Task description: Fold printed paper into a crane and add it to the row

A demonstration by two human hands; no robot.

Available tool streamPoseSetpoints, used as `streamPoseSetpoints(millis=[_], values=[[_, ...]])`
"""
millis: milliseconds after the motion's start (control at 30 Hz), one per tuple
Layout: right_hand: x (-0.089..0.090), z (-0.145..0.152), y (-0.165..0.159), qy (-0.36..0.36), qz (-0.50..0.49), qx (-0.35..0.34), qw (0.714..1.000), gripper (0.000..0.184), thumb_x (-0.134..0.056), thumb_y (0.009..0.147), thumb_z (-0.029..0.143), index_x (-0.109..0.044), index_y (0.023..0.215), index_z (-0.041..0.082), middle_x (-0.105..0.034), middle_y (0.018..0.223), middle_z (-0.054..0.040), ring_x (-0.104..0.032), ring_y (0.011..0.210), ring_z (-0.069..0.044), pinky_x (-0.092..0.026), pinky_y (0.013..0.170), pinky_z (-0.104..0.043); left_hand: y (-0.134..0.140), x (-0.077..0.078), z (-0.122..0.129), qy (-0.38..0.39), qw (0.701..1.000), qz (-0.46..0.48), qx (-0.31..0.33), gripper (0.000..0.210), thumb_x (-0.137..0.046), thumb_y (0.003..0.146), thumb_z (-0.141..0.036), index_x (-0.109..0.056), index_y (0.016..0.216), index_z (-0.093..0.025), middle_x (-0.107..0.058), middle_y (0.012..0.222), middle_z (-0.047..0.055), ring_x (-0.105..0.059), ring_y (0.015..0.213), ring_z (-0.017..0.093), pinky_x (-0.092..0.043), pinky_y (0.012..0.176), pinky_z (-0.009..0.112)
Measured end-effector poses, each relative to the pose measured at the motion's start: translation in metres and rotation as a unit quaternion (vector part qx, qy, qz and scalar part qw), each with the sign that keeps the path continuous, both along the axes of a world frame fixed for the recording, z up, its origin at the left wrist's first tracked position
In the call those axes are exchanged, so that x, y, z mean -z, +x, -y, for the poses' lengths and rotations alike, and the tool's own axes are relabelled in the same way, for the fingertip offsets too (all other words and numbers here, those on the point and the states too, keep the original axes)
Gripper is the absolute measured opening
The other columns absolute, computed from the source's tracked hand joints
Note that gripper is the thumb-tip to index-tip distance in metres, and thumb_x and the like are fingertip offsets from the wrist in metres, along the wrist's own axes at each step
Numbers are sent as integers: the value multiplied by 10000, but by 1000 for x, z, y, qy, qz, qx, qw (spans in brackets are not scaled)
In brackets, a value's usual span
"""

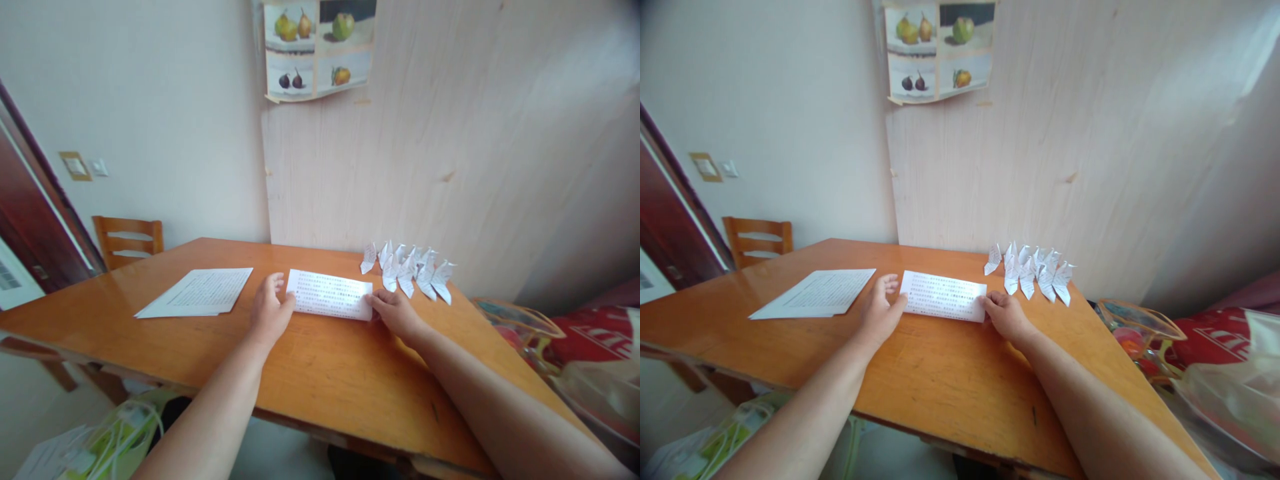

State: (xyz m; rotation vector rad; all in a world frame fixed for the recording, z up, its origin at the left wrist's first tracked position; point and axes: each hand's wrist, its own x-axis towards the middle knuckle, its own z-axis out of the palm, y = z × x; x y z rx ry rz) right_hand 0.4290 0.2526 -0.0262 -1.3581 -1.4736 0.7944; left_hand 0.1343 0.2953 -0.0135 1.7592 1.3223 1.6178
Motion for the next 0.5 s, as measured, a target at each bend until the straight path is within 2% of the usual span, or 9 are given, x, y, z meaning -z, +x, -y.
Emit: streamPoseSetpoints(millis=[100, 200, 333, 500], values=[[1, 0, 0, -2, 9, -1, 1000, 337, -543, 888, 501, -612, 770, 194, -589, 607, 5, -519, 552, -151, -373, 527, -276, 5, -4, 8, 134, 980, -128, -78, 426, -647, 791, -235, -566, 1209, -212, -598, 1240, 144, -519, 1226, 330, -345, 1092, 485], [0, 1, 0, -2, 22, 1, 1000, 329, -553, 883, 488, -604, 740, 196, -583, 588, 8, -504, 532, -143, -353, 509, -268, 12, -8, 18, 205, 946, -228, -108, 368, -599, 843, -212, -572, 1210, -198, -624, 1203, 147, -531, 1192, 345, -356, 1065, 501], [2, -1, 1, 3, 35, 3, 999, 323, -550, 883, 477, -601, 735, 194, -581, 595, 13, -507, 537, -139, -358, 512, -258, 22, -10, 26, 251, 916, -305, -64, 294, -559, 878, -184, -592, 1170, -199, -661, 1176, 117, -574, 1121, 316, -402, 1012, 481], [7, -6, 3, 0, 40, 7, 999, 316, -536, 893, 468, -596, 746, 195, -588, 601, 10, -507, 531, -139, -379, 513, -255, 30, -11, 31, 258, 899, -353, 10, 276, -549, 875, -144, -629, 1133, -200, -691, 1151, 88, -593, 1113, 283, -443, 999, 462]])
